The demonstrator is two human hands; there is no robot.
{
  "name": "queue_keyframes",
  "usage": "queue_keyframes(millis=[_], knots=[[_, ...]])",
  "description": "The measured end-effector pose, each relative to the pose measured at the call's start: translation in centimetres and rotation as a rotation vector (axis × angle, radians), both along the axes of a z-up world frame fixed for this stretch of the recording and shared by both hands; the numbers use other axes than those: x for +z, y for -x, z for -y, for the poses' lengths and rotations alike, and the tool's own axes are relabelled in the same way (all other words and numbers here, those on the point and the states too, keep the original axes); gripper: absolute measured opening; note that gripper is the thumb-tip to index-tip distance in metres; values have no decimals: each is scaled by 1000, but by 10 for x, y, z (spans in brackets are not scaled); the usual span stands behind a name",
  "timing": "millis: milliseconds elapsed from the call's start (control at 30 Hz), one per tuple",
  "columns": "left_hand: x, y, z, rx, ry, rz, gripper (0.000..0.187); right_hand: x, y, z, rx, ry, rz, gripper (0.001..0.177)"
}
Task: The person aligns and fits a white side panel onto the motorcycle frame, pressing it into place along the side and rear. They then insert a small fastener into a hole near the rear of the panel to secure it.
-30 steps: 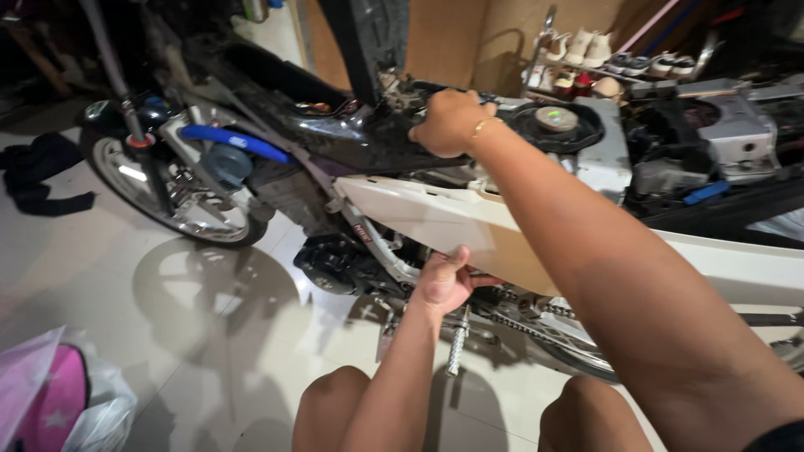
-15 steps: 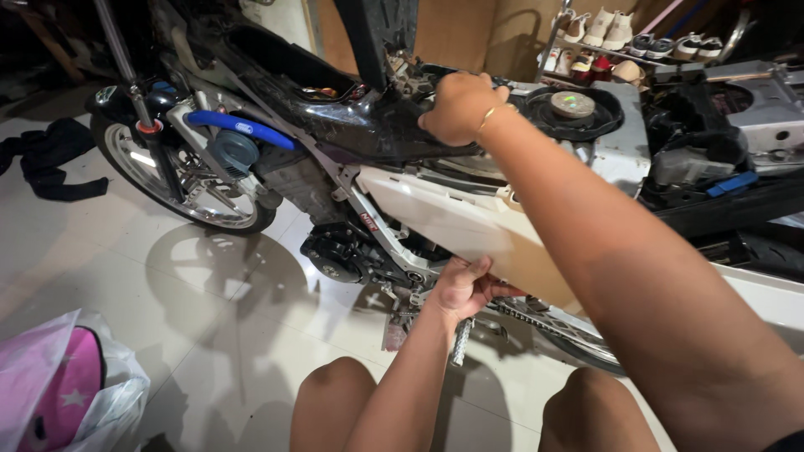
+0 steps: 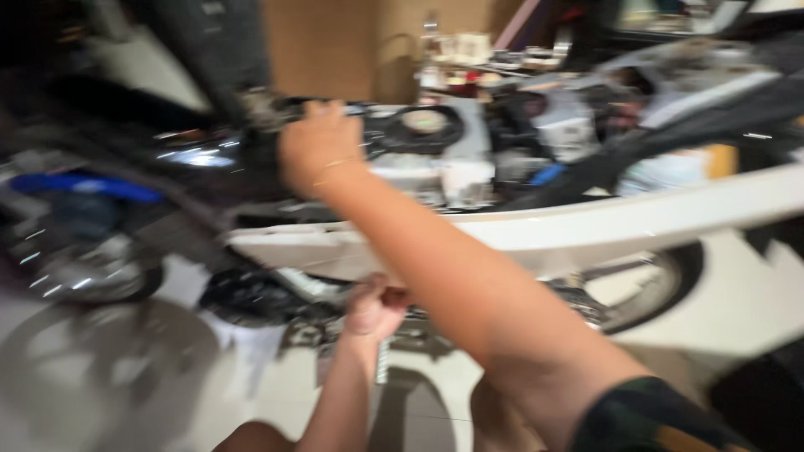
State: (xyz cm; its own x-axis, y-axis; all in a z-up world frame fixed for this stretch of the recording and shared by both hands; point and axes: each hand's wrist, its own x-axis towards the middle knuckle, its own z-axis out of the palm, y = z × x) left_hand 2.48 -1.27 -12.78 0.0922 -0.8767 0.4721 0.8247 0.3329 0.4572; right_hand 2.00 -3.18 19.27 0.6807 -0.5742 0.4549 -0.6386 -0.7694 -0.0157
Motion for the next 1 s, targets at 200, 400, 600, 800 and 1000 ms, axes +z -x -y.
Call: queue_keyframes(millis=[200,400,600,800,1000], knots=[[9,-1,3,13,58,-37,24,-2,-5,-2,2,-77,90,30],[28,6,-3,70,-19,-54,35,7,3,-10,-9,-99,-6,31],[6,-5,7,13,45,-133,23,17,14,-22,0,-90,-67,37],[12,-6,10,68,-100,-208,20,16,3,-20,2,63,-185,60],[36,-9,-4,162,-65,-125,33,5,-23,-6,3,113,-244,76]])
